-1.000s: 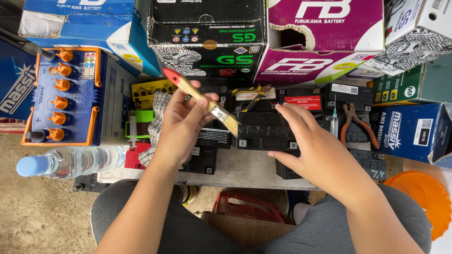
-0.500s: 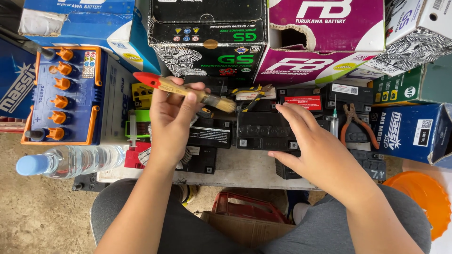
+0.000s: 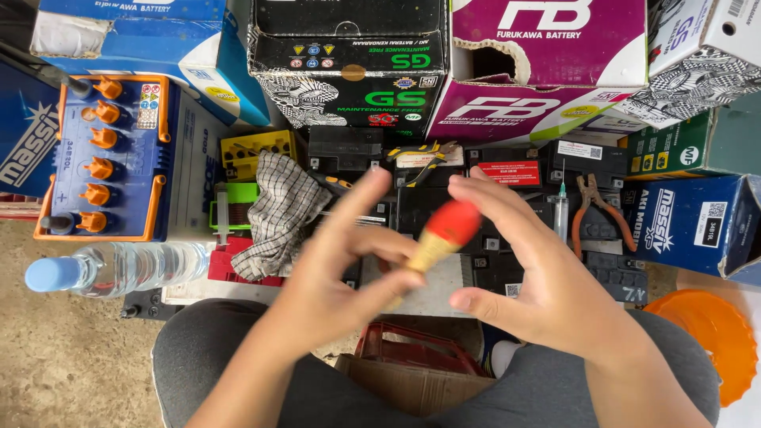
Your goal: Cleaning a battery with a paintbrush to remove dust and debris
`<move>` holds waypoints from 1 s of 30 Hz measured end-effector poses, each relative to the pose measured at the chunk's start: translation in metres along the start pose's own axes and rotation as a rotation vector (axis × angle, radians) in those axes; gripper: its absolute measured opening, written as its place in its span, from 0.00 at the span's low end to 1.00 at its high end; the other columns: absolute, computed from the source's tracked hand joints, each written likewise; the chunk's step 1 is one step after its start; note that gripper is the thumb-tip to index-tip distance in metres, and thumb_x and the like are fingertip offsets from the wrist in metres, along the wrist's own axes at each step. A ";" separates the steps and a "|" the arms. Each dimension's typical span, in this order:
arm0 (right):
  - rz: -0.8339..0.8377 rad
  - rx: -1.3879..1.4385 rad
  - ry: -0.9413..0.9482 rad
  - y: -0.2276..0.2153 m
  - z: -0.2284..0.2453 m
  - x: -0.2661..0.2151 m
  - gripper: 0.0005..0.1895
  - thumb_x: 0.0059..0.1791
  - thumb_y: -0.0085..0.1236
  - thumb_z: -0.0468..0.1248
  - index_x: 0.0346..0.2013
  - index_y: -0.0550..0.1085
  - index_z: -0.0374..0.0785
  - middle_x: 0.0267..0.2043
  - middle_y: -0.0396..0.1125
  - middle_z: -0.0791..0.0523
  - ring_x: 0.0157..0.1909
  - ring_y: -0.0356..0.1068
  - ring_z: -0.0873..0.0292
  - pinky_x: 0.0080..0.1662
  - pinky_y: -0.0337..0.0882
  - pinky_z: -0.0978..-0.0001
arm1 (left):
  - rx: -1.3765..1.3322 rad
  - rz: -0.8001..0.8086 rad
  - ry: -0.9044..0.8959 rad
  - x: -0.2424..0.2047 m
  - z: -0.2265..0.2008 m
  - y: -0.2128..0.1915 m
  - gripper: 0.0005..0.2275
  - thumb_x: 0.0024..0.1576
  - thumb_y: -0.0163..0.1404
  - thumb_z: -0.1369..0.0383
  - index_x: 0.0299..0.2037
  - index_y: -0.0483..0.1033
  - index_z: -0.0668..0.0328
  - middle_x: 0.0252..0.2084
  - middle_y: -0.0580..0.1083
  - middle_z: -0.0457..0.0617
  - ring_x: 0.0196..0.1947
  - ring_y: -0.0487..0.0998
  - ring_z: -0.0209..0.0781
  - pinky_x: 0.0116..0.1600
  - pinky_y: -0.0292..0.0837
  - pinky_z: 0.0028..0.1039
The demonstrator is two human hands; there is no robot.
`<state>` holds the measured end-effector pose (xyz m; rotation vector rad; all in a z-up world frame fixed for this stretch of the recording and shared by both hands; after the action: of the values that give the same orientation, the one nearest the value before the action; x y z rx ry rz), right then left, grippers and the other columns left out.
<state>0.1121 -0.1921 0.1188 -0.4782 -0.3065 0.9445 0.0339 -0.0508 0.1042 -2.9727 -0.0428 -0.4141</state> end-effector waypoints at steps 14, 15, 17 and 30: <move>-0.446 0.477 0.184 -0.038 -0.038 -0.017 0.20 0.59 0.40 0.43 0.49 0.71 0.26 0.31 0.70 0.42 0.30 0.74 0.52 0.27 0.72 0.70 | 0.368 -0.052 0.019 0.020 0.001 -0.007 0.34 0.60 0.57 0.60 0.72 0.52 0.63 0.62 0.73 0.57 0.63 0.75 0.48 0.69 0.68 0.36; -0.532 0.509 0.192 -0.044 -0.044 -0.019 0.19 0.60 0.39 0.42 0.48 0.69 0.26 0.36 0.71 0.38 0.34 0.77 0.45 0.31 0.77 0.64 | 0.367 -0.032 -0.013 0.020 0.009 -0.010 0.37 0.58 0.59 0.58 0.72 0.52 0.62 0.65 0.70 0.57 0.66 0.72 0.49 0.70 0.65 0.37; -0.518 0.399 0.202 -0.042 -0.042 -0.014 0.18 0.60 0.39 0.41 0.47 0.69 0.26 0.36 0.72 0.39 0.35 0.78 0.46 0.36 0.81 0.63 | 0.362 0.026 -0.055 0.023 0.020 -0.007 0.40 0.56 0.60 0.56 0.73 0.51 0.62 0.67 0.67 0.58 0.69 0.68 0.50 0.72 0.61 0.38; -0.820 0.090 0.147 -0.106 -0.061 -0.053 0.13 0.70 0.36 0.33 0.50 0.63 0.22 0.44 0.63 0.42 0.38 0.76 0.42 0.42 0.85 0.58 | 0.672 0.186 0.081 0.040 0.023 0.027 0.49 0.51 0.66 0.49 0.75 0.47 0.60 0.75 0.59 0.59 0.78 0.55 0.62 0.79 0.40 0.57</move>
<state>0.1841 -0.3042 0.1188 -0.2909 -0.2886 0.1225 0.0800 -0.0737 0.0902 -2.2741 0.0865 -0.3975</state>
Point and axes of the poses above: each hand's wrist, its own x-axis towards the middle knuckle, its own y-axis out of the palm, z = x × y, the point moved 9 cm from there along x, towards the middle knuckle
